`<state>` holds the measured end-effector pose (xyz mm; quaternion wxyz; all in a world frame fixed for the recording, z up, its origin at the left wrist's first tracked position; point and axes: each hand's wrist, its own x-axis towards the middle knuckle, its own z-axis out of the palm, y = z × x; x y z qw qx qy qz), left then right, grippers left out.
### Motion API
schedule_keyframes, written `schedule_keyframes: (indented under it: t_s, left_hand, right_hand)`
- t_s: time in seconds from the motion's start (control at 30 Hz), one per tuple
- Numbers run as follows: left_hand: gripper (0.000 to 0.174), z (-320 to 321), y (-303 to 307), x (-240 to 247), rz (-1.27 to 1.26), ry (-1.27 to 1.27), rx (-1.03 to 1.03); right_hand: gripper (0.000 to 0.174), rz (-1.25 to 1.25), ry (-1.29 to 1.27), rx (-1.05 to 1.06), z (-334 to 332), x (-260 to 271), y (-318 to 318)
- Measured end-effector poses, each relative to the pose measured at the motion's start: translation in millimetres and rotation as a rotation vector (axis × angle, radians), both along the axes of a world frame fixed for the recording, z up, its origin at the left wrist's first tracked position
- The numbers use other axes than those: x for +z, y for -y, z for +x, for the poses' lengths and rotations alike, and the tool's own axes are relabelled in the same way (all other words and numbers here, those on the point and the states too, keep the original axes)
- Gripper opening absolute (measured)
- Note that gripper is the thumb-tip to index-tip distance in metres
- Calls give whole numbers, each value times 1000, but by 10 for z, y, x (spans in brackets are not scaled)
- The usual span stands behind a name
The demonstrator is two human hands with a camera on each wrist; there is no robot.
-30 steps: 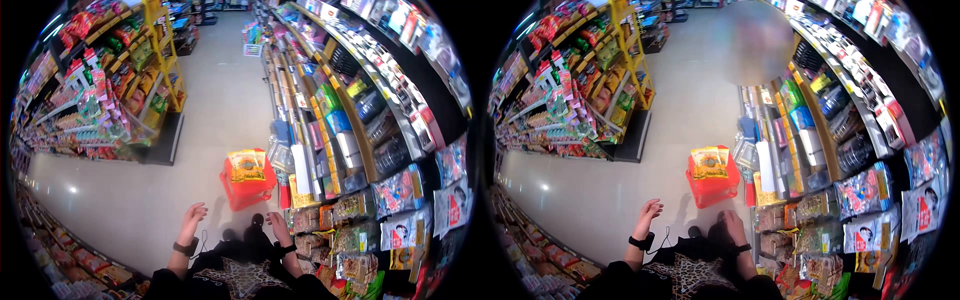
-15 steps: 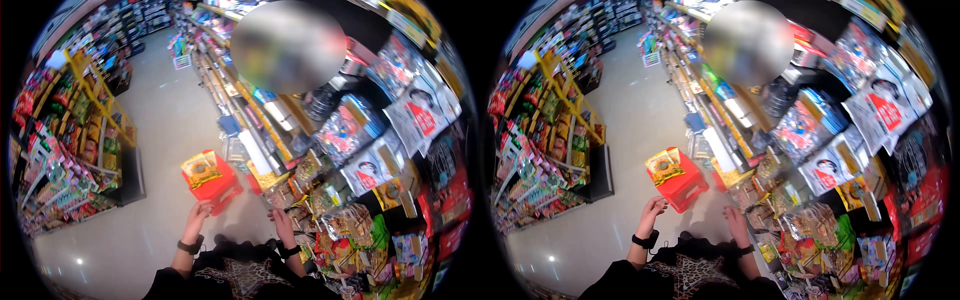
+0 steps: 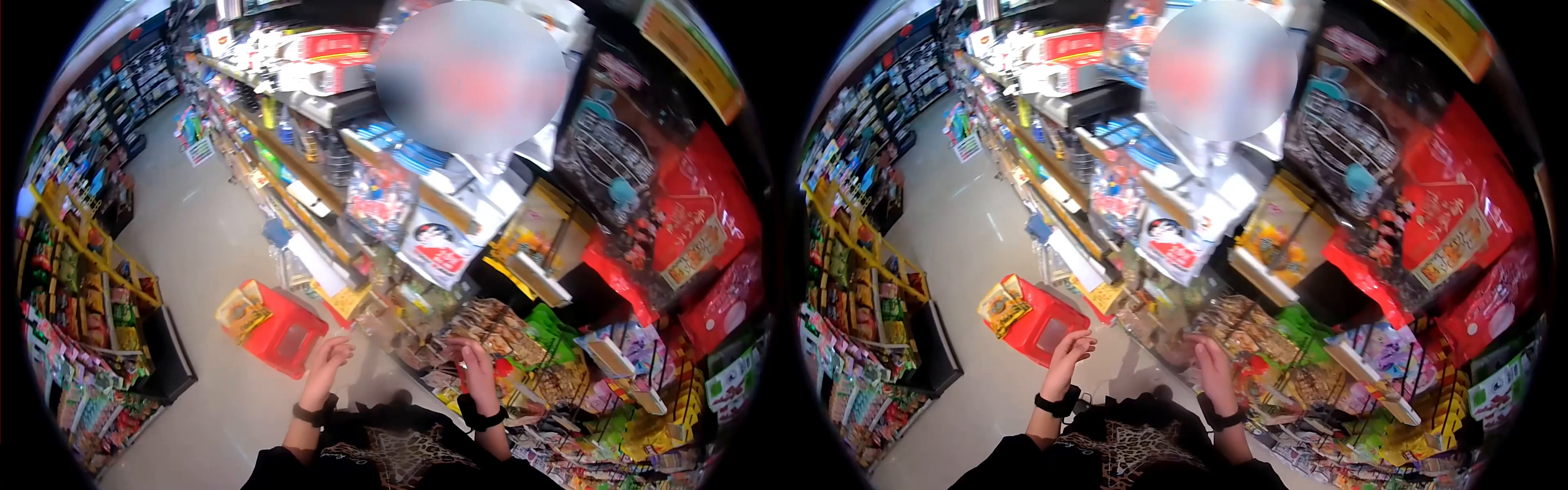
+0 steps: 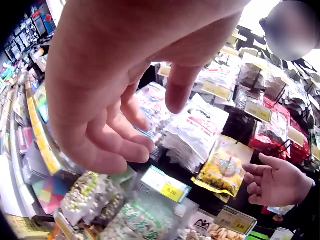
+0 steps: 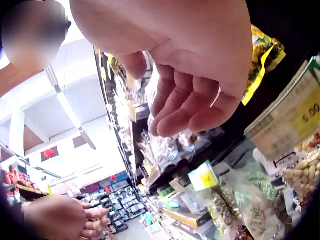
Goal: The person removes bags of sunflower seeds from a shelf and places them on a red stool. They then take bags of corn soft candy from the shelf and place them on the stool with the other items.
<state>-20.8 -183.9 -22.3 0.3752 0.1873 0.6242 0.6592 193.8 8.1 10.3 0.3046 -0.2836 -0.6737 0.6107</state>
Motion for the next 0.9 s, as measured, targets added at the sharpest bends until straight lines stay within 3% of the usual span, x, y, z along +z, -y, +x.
schedule_keyframes:
  t_s: [0.17,0.27,0.4,0.53,0.67,0.73,0.9]
  left_hand:
    - [32,361,-561,119,30,-14,-164]
    - [30,531,-821,201,70,11,-259]
    - [29,643,-1124,271,152,-8,-415]
    - [28,694,-1464,506,227,-23,-526]
    - [36,676,-1888,726,319,-20,-658]
    - [50,629,-2098,723,265,1,-676]
    - [74,533,-2617,819,429,-153,-706]
  right_hand:
    - [33,-176,-91,-153,380,296,-180]
    - [33,-207,-186,-290,559,129,-303]
    - [41,-159,-213,-323,694,164,-385]
    - [52,-263,-253,-414,693,178,-436]
    - [61,-223,-297,-476,622,205,-545]
    - [63,-215,-322,-495,578,287,-624]
    - [63,-148,-301,-537,515,342,-905]
